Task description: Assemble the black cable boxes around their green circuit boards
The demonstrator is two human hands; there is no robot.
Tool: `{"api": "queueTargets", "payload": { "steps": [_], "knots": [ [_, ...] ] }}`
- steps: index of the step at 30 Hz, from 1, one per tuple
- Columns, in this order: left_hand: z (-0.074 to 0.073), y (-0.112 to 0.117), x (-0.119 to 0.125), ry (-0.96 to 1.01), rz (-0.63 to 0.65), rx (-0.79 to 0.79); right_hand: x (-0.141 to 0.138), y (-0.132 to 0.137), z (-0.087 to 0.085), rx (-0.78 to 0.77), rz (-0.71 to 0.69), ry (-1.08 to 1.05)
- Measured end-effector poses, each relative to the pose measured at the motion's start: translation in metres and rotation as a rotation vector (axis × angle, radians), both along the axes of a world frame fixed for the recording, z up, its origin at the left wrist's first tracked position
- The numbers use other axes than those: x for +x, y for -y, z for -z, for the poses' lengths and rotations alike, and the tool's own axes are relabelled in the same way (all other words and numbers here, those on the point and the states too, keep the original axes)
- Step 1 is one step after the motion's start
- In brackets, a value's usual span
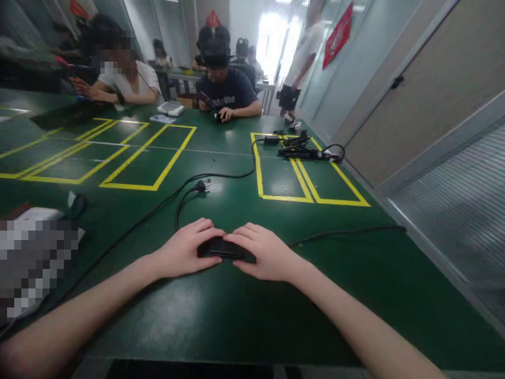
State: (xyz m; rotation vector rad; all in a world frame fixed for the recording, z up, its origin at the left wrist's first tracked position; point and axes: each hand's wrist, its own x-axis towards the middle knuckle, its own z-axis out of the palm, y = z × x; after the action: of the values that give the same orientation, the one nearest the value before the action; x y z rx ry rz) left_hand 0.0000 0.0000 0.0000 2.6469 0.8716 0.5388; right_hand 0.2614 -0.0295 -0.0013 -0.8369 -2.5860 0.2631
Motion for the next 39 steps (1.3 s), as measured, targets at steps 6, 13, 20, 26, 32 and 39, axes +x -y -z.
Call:
{"api": "queueTargets", "payload": {
  "steps": [6, 13, 20, 26, 32, 39],
  "knots": [
    [0.001, -0.001, 0.002, -0.033, 0.068, 0.028, -0.002, 0.000, 0.001, -0.015, 0.010, -0.031],
    [-0.003, -0.002, 0.001, -0.026, 0.083, 0.095, 0.000, 0.000, 0.000, 0.080, 0.055, 0.077],
    [0.000, 0.000, 0.008, -0.070, 0.098, 0.173, -0.003, 0.001, 0.001, 0.100, 0.033, 0.174],
    [-0.003, 0.002, 0.010, -0.111, 0.190, 0.194, -0.004, 0.003, -0.009, 0.039, 0.010, 0.202],
    [-0.007, 0.006, 0.013, -0.117, 0.206, 0.186, -0.007, 0.007, -0.015, 0.059, 0.016, 0.266],
    [-0.006, 0.006, 0.012, -0.146, 0.208, 0.233, -0.004, 0.006, -0.011, 0.157, -0.014, 0.236]
  ]
}}
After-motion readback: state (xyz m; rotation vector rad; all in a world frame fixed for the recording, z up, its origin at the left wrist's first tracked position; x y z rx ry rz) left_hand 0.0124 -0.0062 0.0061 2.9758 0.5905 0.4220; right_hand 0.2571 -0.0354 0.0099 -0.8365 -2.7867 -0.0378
